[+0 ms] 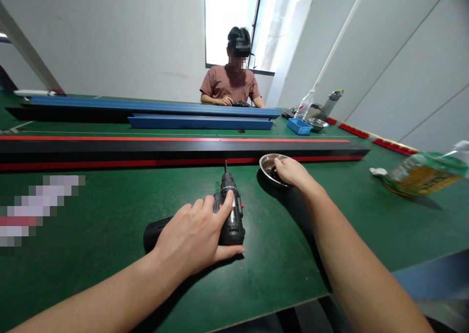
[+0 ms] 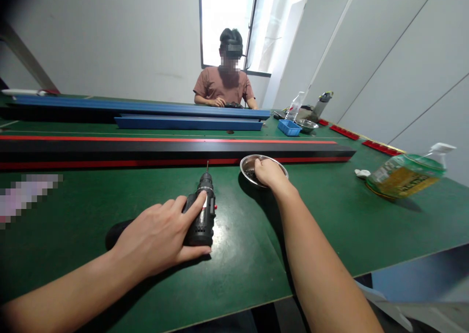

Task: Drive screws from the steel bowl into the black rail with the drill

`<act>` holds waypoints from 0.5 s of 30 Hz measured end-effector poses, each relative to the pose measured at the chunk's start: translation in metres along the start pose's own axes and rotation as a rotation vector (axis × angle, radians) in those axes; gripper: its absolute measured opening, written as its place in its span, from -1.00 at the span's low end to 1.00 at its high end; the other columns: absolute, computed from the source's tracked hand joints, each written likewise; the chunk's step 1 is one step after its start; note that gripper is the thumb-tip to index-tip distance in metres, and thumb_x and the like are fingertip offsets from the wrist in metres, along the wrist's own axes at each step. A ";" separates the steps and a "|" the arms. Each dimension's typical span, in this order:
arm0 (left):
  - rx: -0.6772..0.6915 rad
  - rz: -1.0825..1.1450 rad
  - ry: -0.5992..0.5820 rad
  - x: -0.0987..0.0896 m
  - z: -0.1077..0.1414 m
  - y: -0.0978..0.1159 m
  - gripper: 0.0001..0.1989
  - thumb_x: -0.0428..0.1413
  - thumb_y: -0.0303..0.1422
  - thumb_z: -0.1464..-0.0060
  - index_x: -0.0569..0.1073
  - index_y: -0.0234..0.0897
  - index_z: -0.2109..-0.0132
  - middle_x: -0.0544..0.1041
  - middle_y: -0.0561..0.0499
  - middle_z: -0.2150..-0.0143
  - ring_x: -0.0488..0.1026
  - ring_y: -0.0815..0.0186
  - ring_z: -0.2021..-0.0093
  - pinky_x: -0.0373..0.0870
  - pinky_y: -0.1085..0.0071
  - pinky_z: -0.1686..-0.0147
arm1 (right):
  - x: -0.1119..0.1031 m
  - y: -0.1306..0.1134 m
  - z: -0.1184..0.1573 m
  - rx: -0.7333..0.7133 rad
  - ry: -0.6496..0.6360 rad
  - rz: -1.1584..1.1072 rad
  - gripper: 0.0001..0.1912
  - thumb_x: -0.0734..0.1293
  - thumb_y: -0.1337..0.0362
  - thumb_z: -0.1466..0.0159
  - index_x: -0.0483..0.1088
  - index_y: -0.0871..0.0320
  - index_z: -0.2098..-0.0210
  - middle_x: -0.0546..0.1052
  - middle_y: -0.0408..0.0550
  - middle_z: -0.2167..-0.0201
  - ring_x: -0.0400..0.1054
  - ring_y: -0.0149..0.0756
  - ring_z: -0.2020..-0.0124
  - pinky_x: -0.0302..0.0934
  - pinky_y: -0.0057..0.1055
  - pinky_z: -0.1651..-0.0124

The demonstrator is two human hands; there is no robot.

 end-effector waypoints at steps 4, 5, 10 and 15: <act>0.008 0.002 0.007 0.000 -0.001 0.000 -0.01 -0.13 0.34 -0.13 0.05 -0.21 -0.49 0.49 -0.19 0.10 0.49 0.00 0.20 0.45 0.14 0.25 | 0.001 -0.001 0.001 0.002 0.016 0.012 -0.44 0.05 0.13 -0.47 0.60 0.32 0.02 0.59 0.32 -0.04 0.49 0.05 -0.09 0.26 -0.21 -0.14; 0.010 -0.001 0.010 0.000 0.000 0.000 -0.01 -0.14 0.34 -0.13 0.05 -0.21 -0.49 0.49 -0.19 0.10 0.49 0.00 0.21 0.45 0.14 0.25 | 0.001 -0.001 0.001 0.001 0.014 0.013 -0.44 0.06 0.13 -0.47 0.60 0.32 0.03 0.59 0.32 -0.04 0.49 0.06 -0.09 0.26 -0.20 -0.14; 0.012 -0.009 0.025 0.000 0.001 0.000 -0.01 -0.13 0.34 -0.12 0.07 -0.20 -0.48 0.48 -0.16 0.12 0.50 0.01 0.21 0.45 0.17 0.26 | -0.001 -0.003 0.004 0.024 0.028 0.031 -0.41 0.05 0.10 -0.48 0.60 0.36 0.04 0.58 0.38 -0.02 0.49 0.13 -0.08 0.27 -0.15 -0.13; 0.012 -0.003 0.024 0.000 0.001 0.000 -0.01 -0.14 0.34 -0.12 0.06 -0.20 -0.48 0.48 -0.17 0.11 0.50 0.02 0.21 0.45 0.16 0.25 | -0.001 -0.003 0.005 0.025 0.043 0.038 -0.41 0.07 0.08 -0.47 0.60 0.36 0.04 0.58 0.39 -0.02 0.50 0.09 -0.06 0.27 -0.18 -0.12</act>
Point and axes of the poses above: each hand's wrist, its own z-axis away from the middle knuckle, its own x-axis out of the palm, y = z × x, the point moved 2 cm from there along -z, towards the middle knuckle
